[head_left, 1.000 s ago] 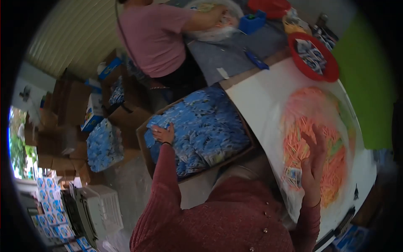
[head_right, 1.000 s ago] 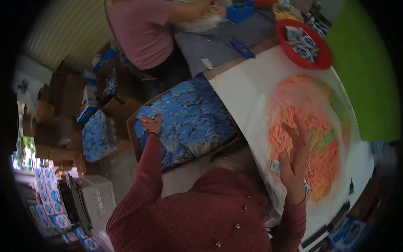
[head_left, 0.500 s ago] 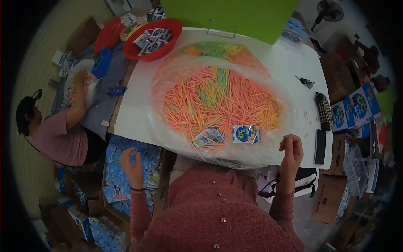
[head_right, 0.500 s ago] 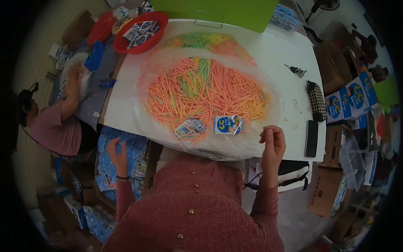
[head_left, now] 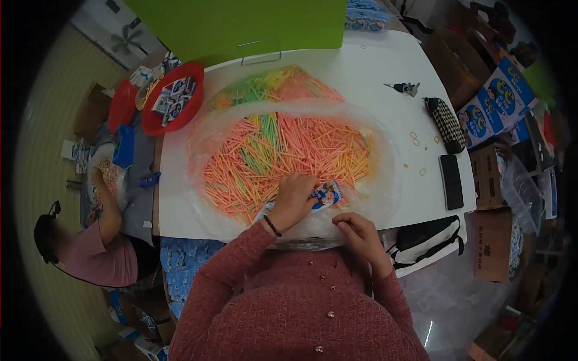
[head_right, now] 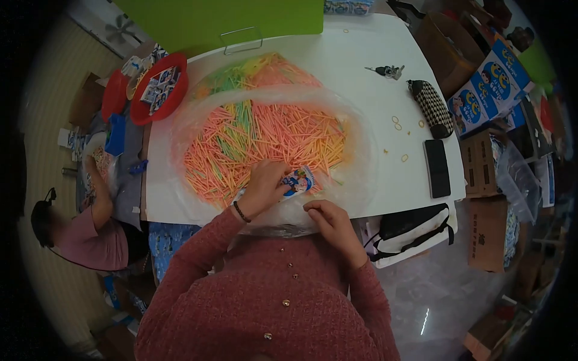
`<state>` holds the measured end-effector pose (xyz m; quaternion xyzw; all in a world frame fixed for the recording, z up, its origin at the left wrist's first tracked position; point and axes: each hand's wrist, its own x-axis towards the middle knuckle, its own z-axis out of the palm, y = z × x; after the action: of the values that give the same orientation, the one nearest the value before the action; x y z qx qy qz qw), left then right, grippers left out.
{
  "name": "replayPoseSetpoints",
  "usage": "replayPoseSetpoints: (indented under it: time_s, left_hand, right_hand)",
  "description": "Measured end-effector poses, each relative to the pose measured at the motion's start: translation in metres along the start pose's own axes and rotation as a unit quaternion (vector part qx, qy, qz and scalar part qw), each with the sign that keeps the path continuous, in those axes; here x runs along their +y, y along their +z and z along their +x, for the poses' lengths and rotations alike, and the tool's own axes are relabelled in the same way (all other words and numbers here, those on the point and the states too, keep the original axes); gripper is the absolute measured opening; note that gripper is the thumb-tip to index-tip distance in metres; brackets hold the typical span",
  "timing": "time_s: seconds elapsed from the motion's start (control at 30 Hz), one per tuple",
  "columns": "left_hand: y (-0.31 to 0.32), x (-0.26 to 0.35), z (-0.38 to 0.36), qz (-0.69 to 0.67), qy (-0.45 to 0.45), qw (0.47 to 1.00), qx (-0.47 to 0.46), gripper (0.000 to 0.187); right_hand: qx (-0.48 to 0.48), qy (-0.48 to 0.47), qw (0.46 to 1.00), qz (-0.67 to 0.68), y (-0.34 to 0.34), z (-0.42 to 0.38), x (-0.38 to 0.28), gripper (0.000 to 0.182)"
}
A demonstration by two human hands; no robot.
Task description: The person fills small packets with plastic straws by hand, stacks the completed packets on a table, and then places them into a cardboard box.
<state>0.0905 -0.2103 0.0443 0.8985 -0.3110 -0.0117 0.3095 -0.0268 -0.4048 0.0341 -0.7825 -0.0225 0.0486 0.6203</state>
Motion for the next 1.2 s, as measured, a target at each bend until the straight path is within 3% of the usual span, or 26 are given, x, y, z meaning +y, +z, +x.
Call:
replayPoseSetpoints:
  time_s: [0.07, 0.13, 0.17, 0.2, 0.23, 0.3, 0.33, 0.37, 0.4, 0.43, 0.53, 0.6, 0.7, 0.77, 0.83, 0.9, 1.03, 1.1, 1.13, 1.2]
  left_hand:
    - [-0.011, -0.004, -0.003, 0.006, 0.0, 1.0, 0.009, 0.022]
    - [-0.023, -0.011, -0.01, 0.01, -0.001, 1.0, 0.018, 0.021]
    - [-0.03, -0.016, -0.015, -0.147, -0.095, 0.984, 0.019, 0.019]
    - [-0.035, -0.02, -0.022, -0.299, -0.187, 0.936, 0.02, 0.017]
    - [-0.041, -0.025, -0.029, -0.299, -0.187, 0.935, 0.021, 0.017]
    - [-0.05, -0.035, -0.044, -0.53, -0.273, 0.803, 0.032, 0.02]
    - [-0.053, -0.038, -0.048, -0.564, -0.3, 0.769, 0.037, 0.026]
    - [-0.054, -0.04, -0.05, -0.566, -0.3, 0.767, 0.043, 0.026]
    - [-0.056, -0.04, -0.052, -0.617, -0.31, 0.72, 0.065, 0.026]
    - [-0.057, -0.04, -0.054, -0.666, -0.317, 0.67, 0.086, 0.026]
    - [-0.053, -0.056, -0.066, -0.7, -0.315, 0.627, 0.133, 0.025]
    - [-0.054, -0.055, -0.067, -0.709, -0.304, 0.619, 0.144, 0.024]
    - [-0.052, -0.054, -0.068, -0.706, -0.292, 0.625, 0.161, 0.021]
    - [-0.05, -0.058, -0.07, -0.667, -0.306, 0.665, 0.14, 0.021]
    - [-0.055, -0.056, -0.067, -0.668, -0.309, 0.66, 0.152, 0.02]
    - [-0.058, -0.057, -0.066, -0.716, -0.314, 0.612, 0.122, 0.02]
    - [-0.049, -0.064, -0.06, -0.748, -0.319, 0.573, 0.102, 0.021]
    - [-0.046, -0.057, -0.057, -0.725, -0.318, 0.601, 0.11, 0.02]
    - [-0.043, -0.058, -0.057, -0.728, -0.317, 0.597, 0.112, 0.02]
    - [-0.037, -0.061, -0.058, -0.7, -0.302, 0.635, 0.124, 0.021]
  right_hand:
    - [0.029, 0.056, 0.992, 0.106, -0.006, 0.003, -0.009, 0.013]
    - [0.044, 0.064, 0.993, 0.085, -0.019, 0.009, -0.031, 0.013]
    - [0.053, 0.072, 0.994, 0.063, -0.025, 0.014, -0.04, 0.012]
    - [0.054, 0.074, 0.994, 0.063, -0.028, 0.022, -0.043, 0.012]
    - [0.082, 0.026, 0.996, -0.022, -0.032, 0.032, -0.046, 0.012]
    - [0.118, -0.071, 0.975, -0.172, -0.035, 0.058, -0.054, 0.01]
    - [0.114, -0.074, 0.975, -0.174, -0.036, 0.072, -0.056, 0.01]
    - [0.083, -0.137, 0.959, -0.232, -0.037, 0.087, -0.058, 0.009]
    - [0.051, -0.198, 0.936, -0.287, -0.037, 0.1, -0.06, 0.009]
    - [0.046, -0.2, 0.935, -0.288, -0.035, 0.115, -0.061, 0.009]
    - [0.016, -0.253, 0.906, -0.338, -0.022, 0.157, -0.058, 0.01]
    - [0.011, -0.166, 0.944, -0.284, -0.004, 0.181, -0.055, 0.02]
    - [0.05, -0.137, 0.932, -0.333, 0.032, 0.207, -0.049, 0.03]
    - [0.031, -0.14, 0.916, -0.374, 0.048, 0.216, -0.039, 0.033]
    - [0.009, -0.143, 0.899, -0.413, 0.058, 0.226, -0.03, 0.036]
    - [-0.032, -0.121, 0.902, -0.412, 0.06, 0.232, -0.024, 0.033]
    - [-0.033, -0.069, 0.916, -0.393, 0.043, 0.233, -0.03, 0.029]
    - [-0.055, 0.08, 0.976, -0.195, 0.029, 0.224, -0.037, 0.021]
    - [-0.058, 0.081, 0.975, -0.2, 0.028, 0.218, -0.038, 0.021]
    - [-0.005, 0.019, 0.993, 0.119, 0.028, 0.204, -0.037, 0.019]
